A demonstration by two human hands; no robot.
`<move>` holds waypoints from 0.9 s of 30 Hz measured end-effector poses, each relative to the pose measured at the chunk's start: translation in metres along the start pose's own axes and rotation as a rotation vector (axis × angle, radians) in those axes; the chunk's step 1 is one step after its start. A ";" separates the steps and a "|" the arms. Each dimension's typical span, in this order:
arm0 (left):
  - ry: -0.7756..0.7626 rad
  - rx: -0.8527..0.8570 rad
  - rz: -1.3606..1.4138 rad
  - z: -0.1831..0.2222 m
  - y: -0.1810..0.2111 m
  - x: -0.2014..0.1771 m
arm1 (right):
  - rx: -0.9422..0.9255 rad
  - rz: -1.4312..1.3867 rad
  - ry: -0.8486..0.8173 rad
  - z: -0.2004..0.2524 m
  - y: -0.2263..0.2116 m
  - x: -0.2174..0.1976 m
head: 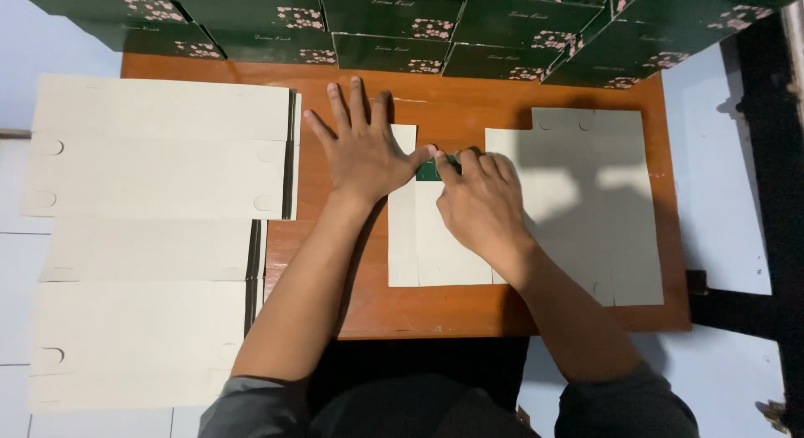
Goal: Assembling cardboard boxes by folding flat templates and tucking in flaps on a wooden table.
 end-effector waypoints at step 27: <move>0.061 0.064 0.004 0.003 0.005 0.013 | -0.018 -0.674 -0.358 0.025 0.032 -0.082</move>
Point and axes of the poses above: each hand's wrist, its own z-axis away from the middle knuckle, its own x-axis out of the palm, y = z × x, the point moved 5 cm from there along -z, towards the middle knuckle, and after that the axes turned 15 degrees about -y, right-handed, at the moved point
